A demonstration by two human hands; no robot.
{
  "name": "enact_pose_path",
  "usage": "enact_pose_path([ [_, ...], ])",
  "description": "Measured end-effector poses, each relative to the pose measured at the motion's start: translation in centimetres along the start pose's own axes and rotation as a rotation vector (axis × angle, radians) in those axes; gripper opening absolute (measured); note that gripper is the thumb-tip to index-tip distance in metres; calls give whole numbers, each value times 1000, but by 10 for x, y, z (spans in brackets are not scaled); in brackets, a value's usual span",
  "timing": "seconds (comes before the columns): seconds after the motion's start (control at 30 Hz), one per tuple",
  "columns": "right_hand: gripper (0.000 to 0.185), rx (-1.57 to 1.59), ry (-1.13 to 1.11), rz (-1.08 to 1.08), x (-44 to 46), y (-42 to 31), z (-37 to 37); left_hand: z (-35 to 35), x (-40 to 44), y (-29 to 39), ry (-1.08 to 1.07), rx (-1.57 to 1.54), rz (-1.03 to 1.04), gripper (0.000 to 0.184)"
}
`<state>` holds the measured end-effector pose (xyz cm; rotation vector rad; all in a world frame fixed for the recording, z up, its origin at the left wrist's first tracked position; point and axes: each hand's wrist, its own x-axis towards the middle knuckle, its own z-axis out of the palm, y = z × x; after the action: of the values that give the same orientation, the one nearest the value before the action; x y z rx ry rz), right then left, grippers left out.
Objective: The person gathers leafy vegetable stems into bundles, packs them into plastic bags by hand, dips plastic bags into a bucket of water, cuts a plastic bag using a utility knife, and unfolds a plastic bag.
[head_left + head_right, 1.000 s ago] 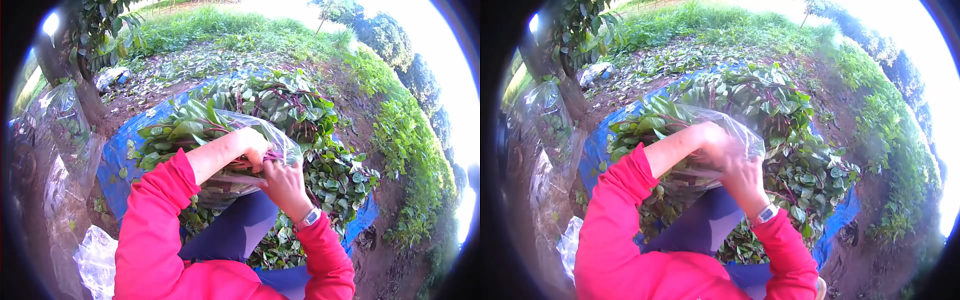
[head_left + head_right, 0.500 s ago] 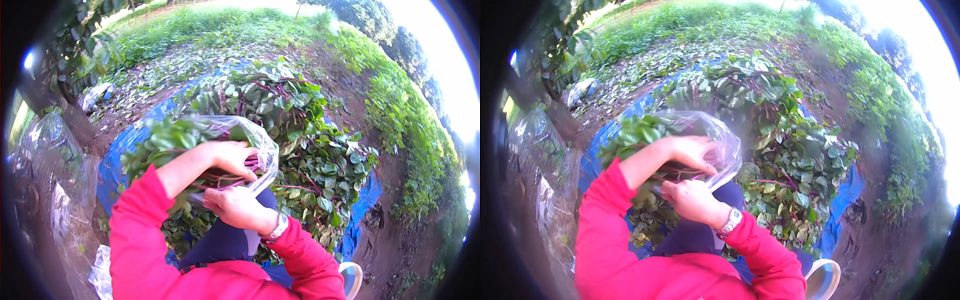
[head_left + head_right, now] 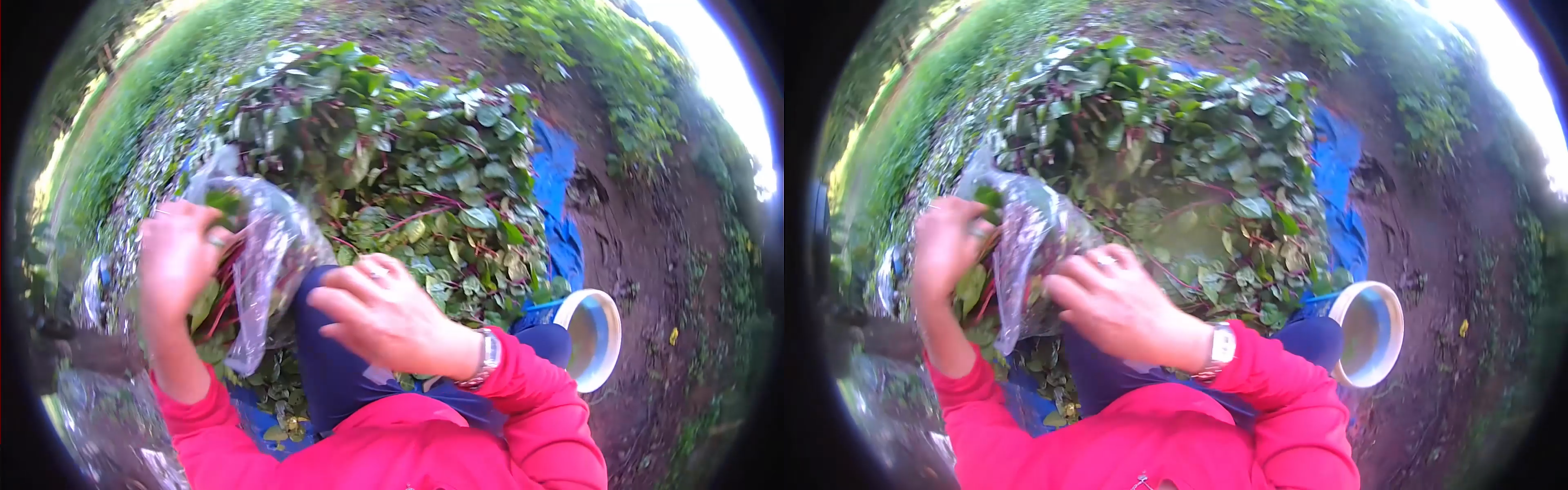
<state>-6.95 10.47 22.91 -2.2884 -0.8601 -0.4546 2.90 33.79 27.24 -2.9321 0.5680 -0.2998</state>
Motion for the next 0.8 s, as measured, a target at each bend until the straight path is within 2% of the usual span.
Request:
enact_pose_path([
  [0.07,35,-140,-161,185,-47,34,-10,-25,23,13,260,112,3,14],
  [0.13,32,-295,-358,425,-104,63,-9,-51,53,50,289,-73,221,13],
  [0.2,28,-479,-541,606,-159,82,-1,-51,94,100,131,-361,402,16],
  [0.27,26,-513,-613,686,-202,95,10,-16,151,151,-79,-430,606,20],
  [0.3,21,-461,-670,746,-216,101,14,12,181,179,-183,-421,634,22],
  [0.37,18,-391,-708,808,-236,107,17,69,219,233,-411,-451,572,23],
  [0.47,18,-388,-660,844,-262,115,27,183,242,299,-451,-403,651,24],
  [0.53,18,-361,-609,881,-278,120,32,265,235,332,-567,-466,424,36],
  [0.6,19,-303,-634,985,-288,122,36,287,196,351,-408,-386,260,49],
  [0.67,19,-300,-638,987,-294,124,38,342,166,363,-300,-363,223,46],
  [0.8,18,-230,-543,1009,-306,124,36,370,90,365,-249,-409,322,38],
])
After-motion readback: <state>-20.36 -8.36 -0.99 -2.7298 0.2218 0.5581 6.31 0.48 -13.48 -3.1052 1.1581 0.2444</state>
